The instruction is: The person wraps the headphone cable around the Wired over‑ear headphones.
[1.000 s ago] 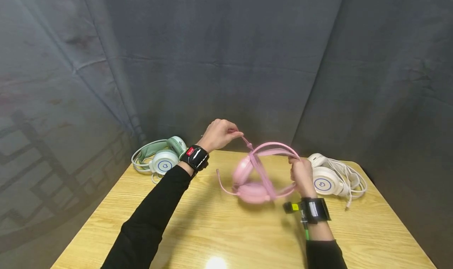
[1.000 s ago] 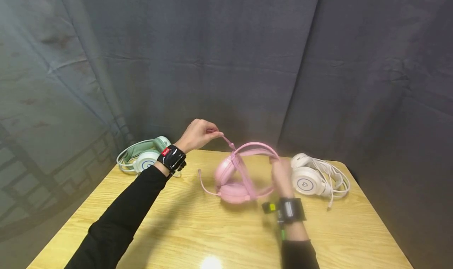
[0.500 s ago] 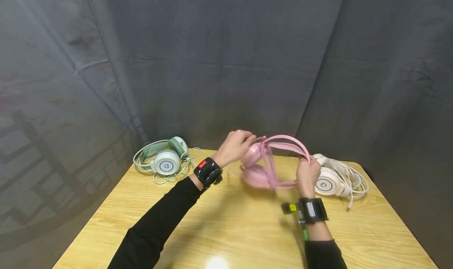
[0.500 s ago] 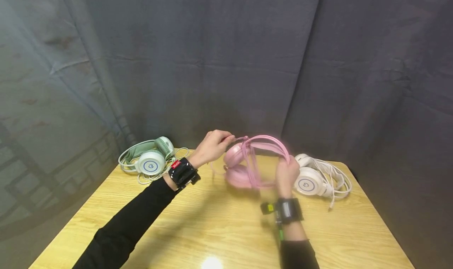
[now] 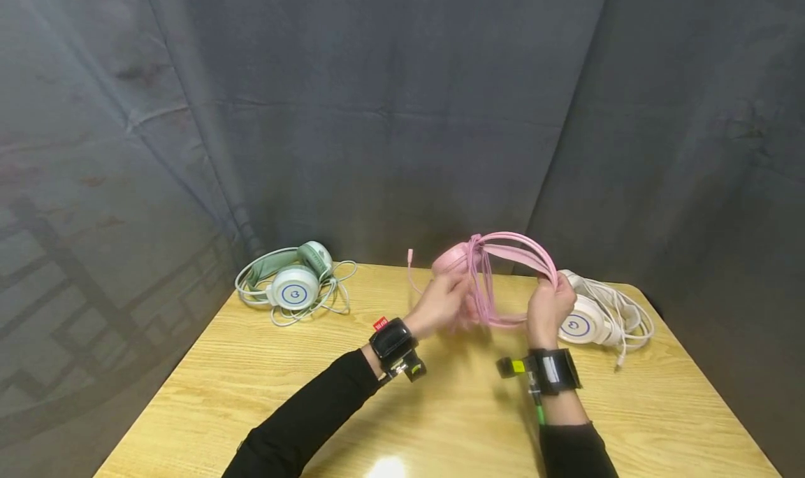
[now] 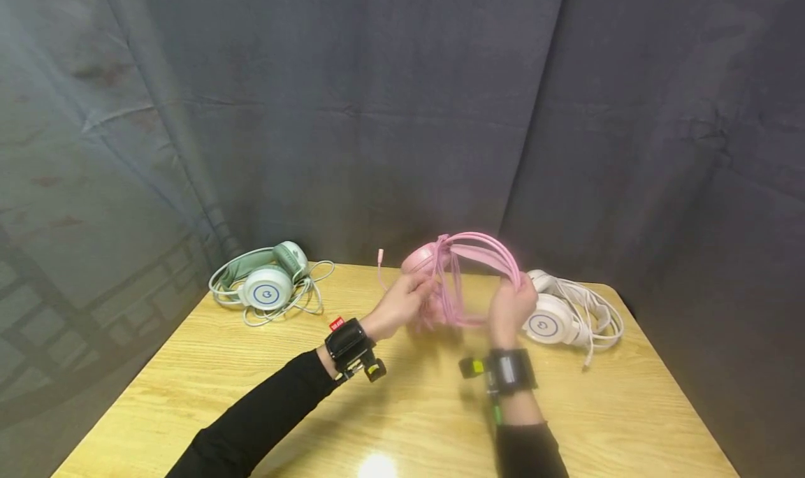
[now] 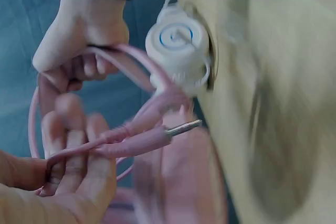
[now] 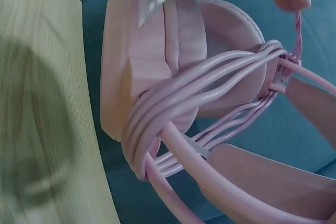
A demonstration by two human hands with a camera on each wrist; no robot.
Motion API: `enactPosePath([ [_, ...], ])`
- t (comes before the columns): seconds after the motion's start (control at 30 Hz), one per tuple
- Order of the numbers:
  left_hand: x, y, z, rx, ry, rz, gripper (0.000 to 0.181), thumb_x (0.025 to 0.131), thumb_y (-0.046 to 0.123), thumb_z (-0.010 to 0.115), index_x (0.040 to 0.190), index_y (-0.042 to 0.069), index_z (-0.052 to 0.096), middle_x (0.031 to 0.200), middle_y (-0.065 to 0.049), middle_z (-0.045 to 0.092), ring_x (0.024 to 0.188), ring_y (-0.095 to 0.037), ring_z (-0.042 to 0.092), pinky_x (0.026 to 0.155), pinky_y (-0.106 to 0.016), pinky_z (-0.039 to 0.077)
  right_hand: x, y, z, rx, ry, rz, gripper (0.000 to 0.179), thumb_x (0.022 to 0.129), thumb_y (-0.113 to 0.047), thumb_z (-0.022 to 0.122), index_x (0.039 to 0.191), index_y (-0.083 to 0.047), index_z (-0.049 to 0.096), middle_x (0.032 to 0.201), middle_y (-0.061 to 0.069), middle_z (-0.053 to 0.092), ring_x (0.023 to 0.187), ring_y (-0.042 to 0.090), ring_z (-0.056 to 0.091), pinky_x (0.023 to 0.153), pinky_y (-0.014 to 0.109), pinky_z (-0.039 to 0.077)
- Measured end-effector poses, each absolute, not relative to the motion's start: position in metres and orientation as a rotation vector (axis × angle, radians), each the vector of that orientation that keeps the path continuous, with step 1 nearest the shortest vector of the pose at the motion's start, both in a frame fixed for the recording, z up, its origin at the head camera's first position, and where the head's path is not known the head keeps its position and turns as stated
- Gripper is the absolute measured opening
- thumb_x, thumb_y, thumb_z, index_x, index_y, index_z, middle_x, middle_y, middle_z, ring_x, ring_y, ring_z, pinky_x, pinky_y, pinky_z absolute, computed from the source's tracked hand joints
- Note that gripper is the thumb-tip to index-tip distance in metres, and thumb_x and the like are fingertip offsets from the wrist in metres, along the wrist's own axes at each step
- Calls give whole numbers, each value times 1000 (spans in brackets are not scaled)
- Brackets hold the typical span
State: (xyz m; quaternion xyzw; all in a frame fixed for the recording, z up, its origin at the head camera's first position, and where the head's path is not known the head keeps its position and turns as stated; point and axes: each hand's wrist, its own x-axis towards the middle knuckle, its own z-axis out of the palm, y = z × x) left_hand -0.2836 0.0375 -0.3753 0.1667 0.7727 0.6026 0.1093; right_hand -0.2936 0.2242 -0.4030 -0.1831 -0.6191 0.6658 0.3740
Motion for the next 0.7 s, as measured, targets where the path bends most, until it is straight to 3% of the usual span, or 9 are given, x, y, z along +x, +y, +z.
enactPosePath([
  [0.13,-281,41,-385,418,2180,1869,28,103,22,47,106,2,67,89,-16,71,57,-25,61,43,-29,49,-293,219,-404,-438,-1597,1639,13,86,2,54,80,-7,61,64,-15,48,68,10,43,70,21,33],
  [0.3,-284,43,-395,255,2268,1949,21,96,22,60,106,9,73,95,-6,72,66,-14,56,55,-21,45,-293,213,-405,-383,-1571,1571,23,81,8,52,79,-13,61,66,-17,54,64,7,46,65,21,37],
  [0.4,-287,43,-400,201,2333,1959,18,94,22,64,101,11,75,93,-1,72,74,-9,56,65,-22,46,-293,209,-406,-331,-1584,1497,22,79,10,50,80,-8,62,65,-20,54,61,4,47,59,19,39],
  [0.57,-291,42,-408,229,2116,2089,20,95,19,61,101,3,72,91,-10,74,75,-13,67,75,-31,58,-292,201,-409,-243,-1608,1389,17,76,12,50,86,7,63,64,-25,52,59,2,47,58,18,38],
  [0.7,-293,42,-414,188,1844,2221,24,97,16,58,111,-2,67,101,-14,73,83,-16,71,83,-33,58,-291,195,-412,-174,-1616,1312,20,72,13,50,86,8,64,66,-11,58,59,0,47,58,16,38],
])
